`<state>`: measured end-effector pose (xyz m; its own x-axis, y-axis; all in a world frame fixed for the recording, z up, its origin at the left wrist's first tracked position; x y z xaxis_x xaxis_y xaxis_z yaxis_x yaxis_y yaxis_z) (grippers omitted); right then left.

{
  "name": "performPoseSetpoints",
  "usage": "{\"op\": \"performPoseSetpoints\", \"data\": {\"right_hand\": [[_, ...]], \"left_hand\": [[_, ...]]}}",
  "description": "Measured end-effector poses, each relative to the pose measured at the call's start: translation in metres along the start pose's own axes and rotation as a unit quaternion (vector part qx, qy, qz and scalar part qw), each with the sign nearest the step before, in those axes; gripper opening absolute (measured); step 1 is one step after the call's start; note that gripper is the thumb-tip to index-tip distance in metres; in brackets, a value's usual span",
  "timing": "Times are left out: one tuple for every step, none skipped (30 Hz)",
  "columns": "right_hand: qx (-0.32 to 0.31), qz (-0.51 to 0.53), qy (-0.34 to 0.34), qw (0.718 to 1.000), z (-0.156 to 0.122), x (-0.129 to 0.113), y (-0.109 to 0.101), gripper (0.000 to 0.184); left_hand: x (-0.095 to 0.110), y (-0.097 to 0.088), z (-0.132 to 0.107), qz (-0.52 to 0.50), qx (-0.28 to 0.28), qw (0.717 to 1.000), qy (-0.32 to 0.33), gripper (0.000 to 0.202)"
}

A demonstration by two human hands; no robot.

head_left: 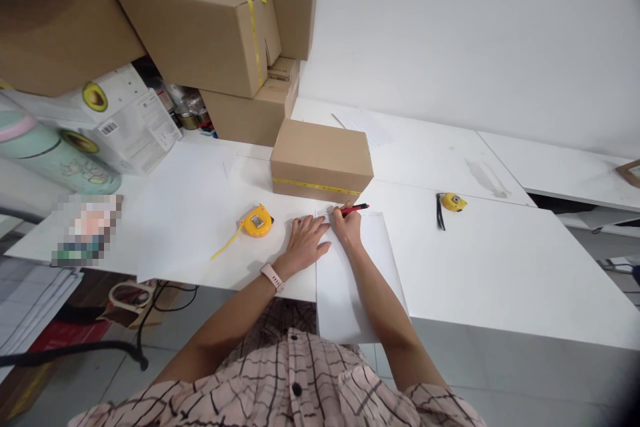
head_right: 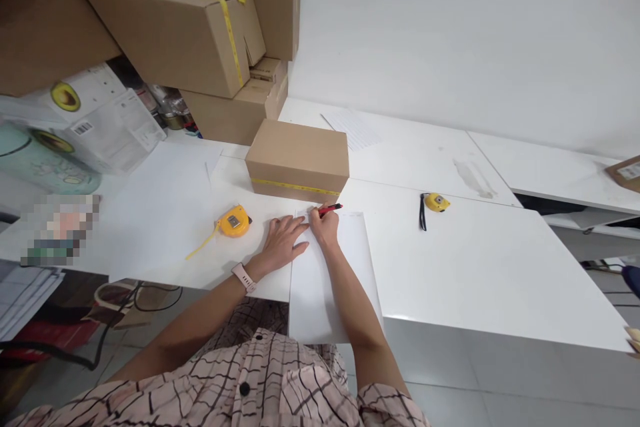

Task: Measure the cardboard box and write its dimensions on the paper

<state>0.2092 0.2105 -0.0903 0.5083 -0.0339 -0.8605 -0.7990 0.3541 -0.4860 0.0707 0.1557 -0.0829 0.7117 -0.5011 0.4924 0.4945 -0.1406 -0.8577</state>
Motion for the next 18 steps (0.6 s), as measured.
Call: {"op": "performPoseSetpoints", "data": {"right_hand": [[0.003, 0.002, 0.002, 1.0, 0.0, 0.0004, -0.0007, 0.021], [0.004, 0.004, 0.005, 1.0, 0.0, 0.0008, -0.0011, 0.021], [0.004, 0.005, 0.006, 1.0, 0.0001, 0.0011, -0.0012, 0.021], [0.004, 0.005, 0.007, 1.0, 0.0001, 0.0013, -0.001, 0.021], [0.002, 0.004, 0.008, 1.0, 0.0001, 0.0015, -0.0007, 0.022], [0.0, 0.003, 0.008, 1.0, 0.0001, 0.0016, -0.0003, 0.022], [-0.001, 0.002, 0.008, 1.0, 0.0001, 0.0017, 0.0, 0.022], [-0.002, 0.003, 0.008, 1.0, 0.0001, 0.0018, 0.0003, 0.022], [-0.003, 0.003, 0.008, 1.0, 0.0, 0.0019, 0.0007, 0.022], [-0.004, 0.004, 0.008, 1.0, 0.0, 0.0021, 0.0011, 0.022], [-0.006, 0.005, 0.008, 1.0, -0.0001, 0.0021, 0.0016, 0.022], [-0.007, 0.004, 0.008, 1.0, -0.0002, 0.002, 0.002, 0.022], [-0.007, 0.003, 0.007, 1.0, -0.0002, 0.0019, 0.0023, 0.022], [-0.008, 0.001, 0.006, 1.0, -0.0003, 0.0017, 0.0027, 0.022], [-0.009, 0.0, 0.005, 1.0, -0.0004, 0.0014, 0.003, 0.023], [-0.011, 0.0, 0.004, 1.0, -0.0004, 0.0012, 0.0035, 0.023], [-0.013, 0.001, 0.004, 1.0, -0.0005, 0.001, 0.004, 0.023], [-0.015, 0.001, 0.003, 1.0, -0.0005, 0.0008, 0.0044, 0.024]], "left_hand": [[0.0, 0.0001, 0.0, 0.002, 0.0, 1.0, 0.0, 0.042], [0.0001, 0.0, -0.0001, 0.003, 0.0, 1.0, 0.0, 0.041], [0.0, -0.0002, -0.0001, 0.004, 0.001, 1.0, 0.0, 0.041], [0.0, -0.0003, -0.0002, 0.004, 0.001, 1.0, 0.0, 0.041], [-0.0001, -0.0004, -0.0001, 0.003, 0.001, 1.0, 0.0, 0.041], [-0.0002, -0.0003, -0.0001, 0.002, 0.0, 1.0, -0.001, 0.041], [-0.0004, 0.0, 0.0, 0.001, -0.001, 1.0, -0.001, 0.041], [-0.0006, 0.0002, 0.0001, 0.0, -0.002, 1.0, -0.002, 0.041], [-0.0008, 0.0003, 0.0001, -0.001, -0.003, 1.0, -0.003, 0.041], [-0.0008, 0.0003, 0.0001, -0.001, -0.002, 1.0, -0.003, 0.041], [-0.0007, 0.0004, 0.0001, -0.002, -0.002, 1.0, -0.003, 0.041], [-0.0006, 0.0004, 0.0, -0.002, -0.002, 1.0, -0.002, 0.041], [-0.0006, 0.0004, -0.0001, -0.002, -0.001, 1.0, -0.002, 0.041], [-0.0005, 0.0004, -0.0003, -0.003, 0.0, 1.0, -0.002, 0.041], [-0.0004, 0.0004, -0.0004, -0.003, 0.0, 1.0, -0.002, 0.042], [-0.0004, 0.0005, -0.0004, -0.004, 0.001, 1.0, -0.001, 0.042], [-0.0005, 0.0004, -0.0004, -0.003, 0.002, 1.0, -0.001, 0.042], [-0.0005, 0.0005, -0.0003, -0.002, 0.003, 1.0, -0.001, 0.042]]}}
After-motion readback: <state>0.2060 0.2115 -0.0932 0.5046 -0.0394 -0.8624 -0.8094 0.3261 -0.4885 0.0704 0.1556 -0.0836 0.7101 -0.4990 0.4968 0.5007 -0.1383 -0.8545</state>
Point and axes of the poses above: each hand's wrist, its own z-axis towards the middle knuckle, its own y-axis out of the palm, x = y × z, the point moved 10 cm from there along z, towards the middle knuckle, and after that the axes turned 9 degrees about -z, right-handed, at the moved point
